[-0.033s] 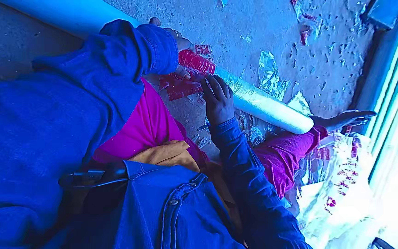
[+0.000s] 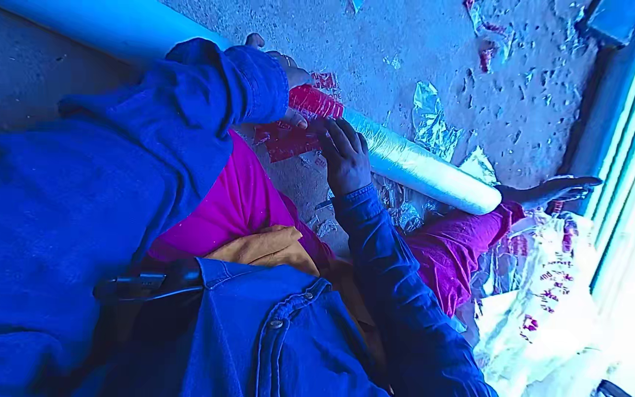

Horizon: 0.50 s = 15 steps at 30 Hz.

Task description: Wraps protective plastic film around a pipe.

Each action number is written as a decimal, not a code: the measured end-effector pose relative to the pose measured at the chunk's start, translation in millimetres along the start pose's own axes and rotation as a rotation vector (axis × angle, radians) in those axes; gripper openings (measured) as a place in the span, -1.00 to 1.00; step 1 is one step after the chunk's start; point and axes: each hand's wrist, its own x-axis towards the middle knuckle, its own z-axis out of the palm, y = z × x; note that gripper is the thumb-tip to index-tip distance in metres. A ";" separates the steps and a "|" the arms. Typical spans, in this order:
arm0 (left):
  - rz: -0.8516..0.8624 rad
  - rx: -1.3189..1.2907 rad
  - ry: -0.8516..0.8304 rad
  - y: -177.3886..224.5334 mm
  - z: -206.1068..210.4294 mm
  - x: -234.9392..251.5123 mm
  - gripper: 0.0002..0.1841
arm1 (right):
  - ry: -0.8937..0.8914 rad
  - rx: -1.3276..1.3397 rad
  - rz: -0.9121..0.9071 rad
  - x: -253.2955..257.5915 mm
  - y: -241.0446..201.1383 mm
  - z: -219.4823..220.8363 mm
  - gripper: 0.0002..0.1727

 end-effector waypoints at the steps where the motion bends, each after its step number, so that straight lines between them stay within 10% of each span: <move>1: 0.011 0.040 -0.007 3.0 -0.2 -0.3 -0.15 | 0.041 0.012 -0.041 2.1 2.9 7.6 -0.66; 15: 0.062 0.064 -0.003 29.0 -20.1 -30.4 -0.20 | 0.023 -0.175 -0.127 14.7 -12.9 10.2 -0.80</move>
